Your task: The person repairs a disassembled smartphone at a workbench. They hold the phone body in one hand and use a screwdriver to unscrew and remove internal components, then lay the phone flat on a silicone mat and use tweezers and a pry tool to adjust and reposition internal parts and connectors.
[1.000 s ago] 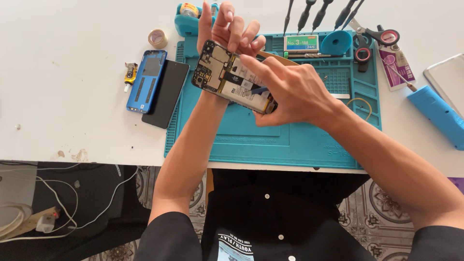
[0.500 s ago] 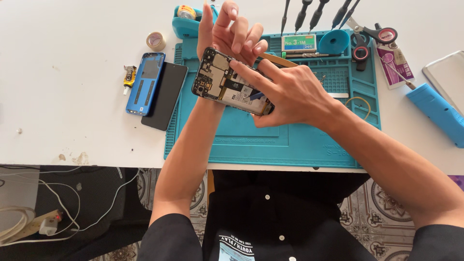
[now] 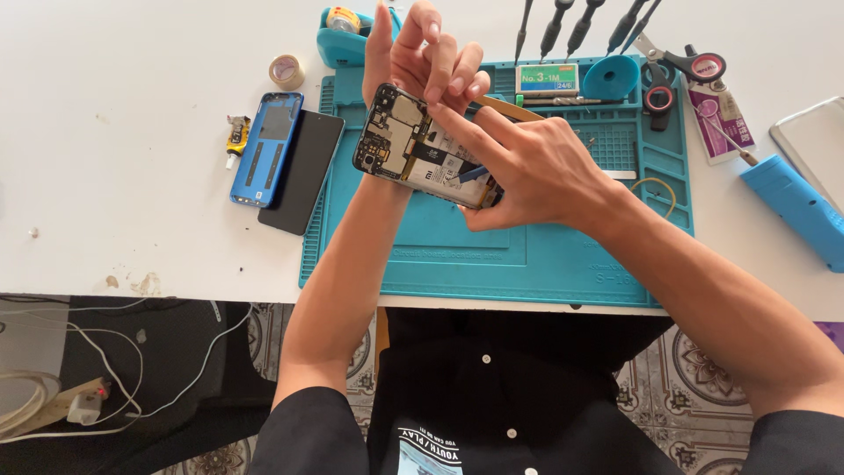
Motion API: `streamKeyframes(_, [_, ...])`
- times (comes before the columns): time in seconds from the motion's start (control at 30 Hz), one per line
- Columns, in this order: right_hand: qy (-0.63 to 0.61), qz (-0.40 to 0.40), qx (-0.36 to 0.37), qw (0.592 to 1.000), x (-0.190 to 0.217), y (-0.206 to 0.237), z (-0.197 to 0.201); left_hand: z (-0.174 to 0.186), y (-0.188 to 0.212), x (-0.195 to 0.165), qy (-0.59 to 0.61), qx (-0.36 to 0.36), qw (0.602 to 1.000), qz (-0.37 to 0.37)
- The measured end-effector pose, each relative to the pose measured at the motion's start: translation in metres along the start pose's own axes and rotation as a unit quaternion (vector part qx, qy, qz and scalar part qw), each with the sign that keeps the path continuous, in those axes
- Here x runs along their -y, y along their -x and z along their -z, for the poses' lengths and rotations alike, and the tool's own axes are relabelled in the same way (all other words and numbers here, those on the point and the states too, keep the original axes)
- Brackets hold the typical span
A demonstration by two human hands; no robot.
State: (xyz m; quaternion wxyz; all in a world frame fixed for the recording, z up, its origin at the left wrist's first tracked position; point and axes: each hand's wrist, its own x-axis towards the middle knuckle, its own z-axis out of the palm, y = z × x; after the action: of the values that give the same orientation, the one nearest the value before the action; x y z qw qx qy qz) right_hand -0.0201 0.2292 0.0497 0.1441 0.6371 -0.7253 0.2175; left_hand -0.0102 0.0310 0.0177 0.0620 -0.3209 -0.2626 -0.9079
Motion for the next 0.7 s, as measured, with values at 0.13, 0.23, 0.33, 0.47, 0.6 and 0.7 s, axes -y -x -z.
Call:
streamKeyframes(0.13, [-0.004, -0.003, 0.004, 1.000, 0.0004, -0.0008, 0.0005, 0.0002, 0.0012, -0.0002, 0.006, -0.011, 1.000, 0.003])
streamKeyframes(0.23, [0.001, -0.004, 0.004, 1.000, 0.0001, -0.0010, 0.0006, 0.0013, -0.0006, -0.0007, 0.007, -0.007, 1.000, 0.002])
streamKeyframes(0.33, [0.002, -0.008, 0.004, 1.000, -0.0003, -0.0009, -0.0001, 0.0018, 0.0004, -0.0008, 0.003, -0.017, 1.000, -0.001])
streamKeyframes(0.47, [-0.012, -0.007, 0.004, 1.000, -0.0017, -0.0002, -0.0004, 0.0025, 0.0030, -0.0012, 0.000, -0.031, 1.000, -0.002])
streamKeyframes(0.6, [-0.025, -0.001, -0.011, 1.000, -0.0027, 0.0004, -0.0018, 0.0037, 0.0035, -0.0015, -0.008, -0.033, 0.999, -0.004])
streamKeyframes(0.7, [-0.022, 0.000, -0.014, 1.000, -0.0030, 0.0007, -0.0034, 0.0041, 0.0033, -0.0019, -0.004, -0.026, 1.000, -0.003])
